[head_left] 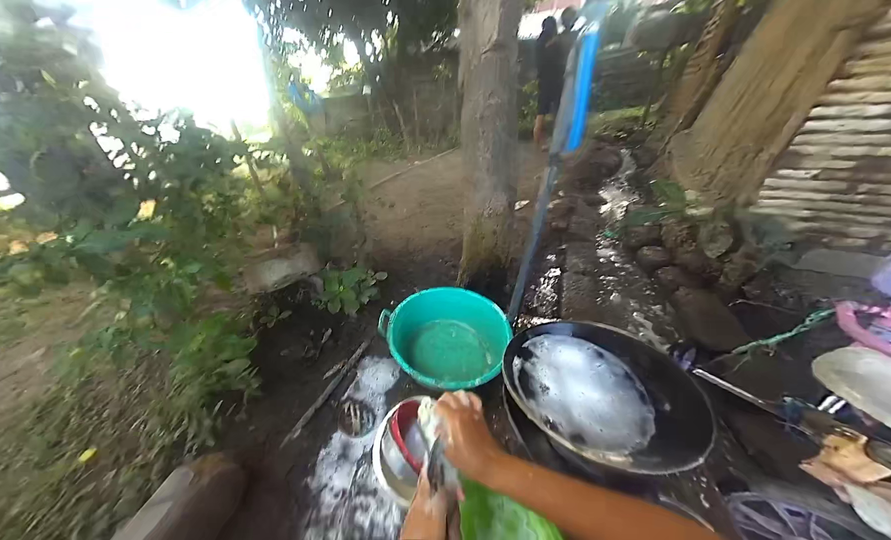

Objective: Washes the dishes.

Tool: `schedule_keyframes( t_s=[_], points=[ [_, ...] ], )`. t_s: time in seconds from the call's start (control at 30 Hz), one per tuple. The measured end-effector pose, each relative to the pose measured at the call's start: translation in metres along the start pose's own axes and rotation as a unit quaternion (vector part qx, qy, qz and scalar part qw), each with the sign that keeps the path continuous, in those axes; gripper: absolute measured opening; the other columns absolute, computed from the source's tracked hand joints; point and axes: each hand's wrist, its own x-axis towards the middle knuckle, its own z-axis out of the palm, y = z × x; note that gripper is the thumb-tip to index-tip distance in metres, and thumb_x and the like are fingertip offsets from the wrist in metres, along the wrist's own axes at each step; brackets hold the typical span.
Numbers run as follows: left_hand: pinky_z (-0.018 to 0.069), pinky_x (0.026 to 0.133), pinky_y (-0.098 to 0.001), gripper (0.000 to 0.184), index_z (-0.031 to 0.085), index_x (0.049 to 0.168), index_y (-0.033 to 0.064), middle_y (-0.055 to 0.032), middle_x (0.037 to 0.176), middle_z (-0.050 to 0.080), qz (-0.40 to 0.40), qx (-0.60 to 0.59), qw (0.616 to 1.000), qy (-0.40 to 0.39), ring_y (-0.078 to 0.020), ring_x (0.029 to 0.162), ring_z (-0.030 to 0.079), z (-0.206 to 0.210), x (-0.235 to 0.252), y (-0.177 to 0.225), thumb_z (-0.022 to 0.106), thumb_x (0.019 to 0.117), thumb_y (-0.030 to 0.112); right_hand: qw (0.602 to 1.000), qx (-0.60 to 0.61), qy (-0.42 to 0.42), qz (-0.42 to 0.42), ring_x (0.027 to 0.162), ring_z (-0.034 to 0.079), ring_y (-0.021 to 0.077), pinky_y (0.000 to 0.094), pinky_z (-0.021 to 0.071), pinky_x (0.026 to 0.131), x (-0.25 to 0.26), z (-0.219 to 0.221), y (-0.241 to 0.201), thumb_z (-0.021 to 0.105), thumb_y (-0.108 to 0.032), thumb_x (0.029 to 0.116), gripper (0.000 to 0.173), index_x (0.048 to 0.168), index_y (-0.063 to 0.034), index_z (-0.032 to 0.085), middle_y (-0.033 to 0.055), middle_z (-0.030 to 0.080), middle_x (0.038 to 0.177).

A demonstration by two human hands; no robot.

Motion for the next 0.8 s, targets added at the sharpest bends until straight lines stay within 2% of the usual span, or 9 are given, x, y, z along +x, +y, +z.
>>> schedule_keyframes(
  t_s=[0.1, 0.17, 0.27, 0.33, 0.47, 0.53, 0.63, 0.73, 0.8],
  points=[
    [0.0421, 0.044, -0.0185, 0.012, 0.052, 0.098, 0.0067, 0.0064, 0.055, 0.048, -0.035, -0.003, 0.999, -0.012, -0.003, 0.043, 0.045, -0.008, -0.005, 0.008, 0.041, 0.1007, 0.004, 0.998, 0.002, 0.009, -0.066, 0.132, 0.051, 0.0485, 0.0672, 0.0285, 0.115, -0.016, 0.005, -0.005, 0.067, -0.006, 0.0878, 0.037, 0.123, 0.0051, 0.069, 0.028, 0.063, 0.132],
    [0.0406, 0.045, -0.0186, 0.011, 0.052, 0.104, 0.0053, 0.006, 0.059, 0.046, -0.063, 0.006, 0.997, -0.05, -0.0032, 0.045, 0.043, -0.011, -0.008, 0.007, 0.041, 0.1037, 0.006, 0.998, -0.037, -0.013, -0.041, 0.129, 0.054, 0.0482, 0.0656, 0.0335, 0.111, 0.002, -0.013, 0.001, 0.059, -0.007, 0.0947, 0.035, 0.127, 0.006, 0.066, 0.0299, 0.062, 0.131],
    [0.0389, 0.044, -0.0158, 0.016, 0.054, 0.097, 0.0102, 0.0092, 0.056, 0.046, -0.07, -0.021, 0.99, -0.122, -0.0002, 0.044, 0.042, -0.01, -0.012, 0.003, 0.039, 0.102, 0.008, 0.999, -0.001, 0.019, 0.041, 0.125, 0.057, 0.0433, 0.0574, 0.044, 0.109, 0.041, -0.053, 0.016, 0.053, -0.008, 0.1009, 0.032, 0.127, 0.0066, 0.064, 0.0293, 0.06, 0.131],
    [0.0376, 0.044, -0.0147, 0.018, 0.054, 0.094, 0.0117, 0.0102, 0.055, 0.046, -0.066, -0.037, 0.987, -0.14, 0.0009, 0.043, 0.041, -0.008, -0.015, 0.005, 0.038, 0.1015, 0.008, 0.996, 0.056, 0.064, -0.002, 0.118, 0.061, 0.039, 0.0527, 0.0483, 0.105, 0.036, -0.063, 0.012, 0.058, -0.007, 0.0999, 0.026, 0.119, 0.0081, 0.067, 0.0272, 0.063, 0.124],
    [0.038, 0.043, -0.015, 0.018, 0.053, 0.094, 0.011, 0.009, 0.056, 0.047, -0.067, -0.042, 0.989, -0.121, 0.0003, 0.043, 0.042, -0.011, -0.014, 0.008, 0.038, 0.1026, 0.008, 0.987, 0.056, -0.061, -0.137, 0.131, 0.057, 0.0319, 0.0496, 0.0435, 0.112, 0.006, -0.025, -0.003, 0.054, -0.006, 0.0985, 0.028, 0.122, 0.0007, 0.069, 0.0183, 0.063, 0.136],
    [0.0385, 0.043, -0.0147, 0.015, 0.051, 0.095, 0.0115, 0.0091, 0.058, 0.047, -0.077, -0.018, 0.987, -0.139, 0.0007, 0.043, 0.041, -0.012, -0.012, 0.005, 0.038, 0.103, 0.009, 0.993, -0.002, -0.091, -0.079, 0.125, 0.06, 0.0363, 0.0538, 0.0469, 0.106, 0.014, -0.026, 0.001, 0.049, -0.006, 0.1023, 0.03, 0.127, 0.002, 0.064, 0.022, 0.063, 0.131],
    [0.0377, 0.042, -0.0136, 0.02, 0.055, 0.087, 0.0151, 0.0109, 0.056, 0.048, -0.093, -0.031, 0.978, -0.186, 0.0021, 0.042, 0.041, -0.008, -0.015, 0.0, 0.04, 0.1002, 0.011, 0.996, 0.012, -0.087, 0.031, 0.123, 0.06, 0.0423, 0.0577, 0.044, 0.108, 0.047, -0.057, 0.033, 0.048, -0.005, 0.1042, 0.031, 0.13, 0.0058, 0.061, 0.0293, 0.064, 0.127],
    [0.037, 0.041, -0.0121, 0.023, 0.061, 0.074, 0.0208, 0.0127, 0.055, 0.051, -0.09, -0.108, 0.956, -0.257, 0.0039, 0.042, 0.044, -0.016, -0.017, -0.002, 0.049, 0.0932, 0.018, 0.98, 0.168, -0.085, 0.067, 0.11, 0.065, 0.0248, 0.0428, 0.0513, 0.1, 0.055, -0.071, 0.057, 0.046, -0.008, 0.1078, 0.03, 0.13, 0.0022, 0.062, 0.0203, 0.067, 0.121],
    [0.0386, 0.041, -0.0112, 0.017, 0.065, 0.074, 0.0218, 0.0125, 0.057, 0.054, -0.071, -0.18, 0.931, -0.311, 0.0042, 0.042, 0.047, -0.021, -0.015, -0.006, 0.061, 0.0908, 0.022, 0.932, 0.312, -0.167, 0.073, 0.092, 0.064, 0.009, 0.0297, 0.0543, 0.086, 0.037, -0.062, 0.051, 0.032, -0.026, 0.1135, 0.041, 0.129, -0.0008, 0.061, 0.0073, 0.067, 0.106]
  ],
)
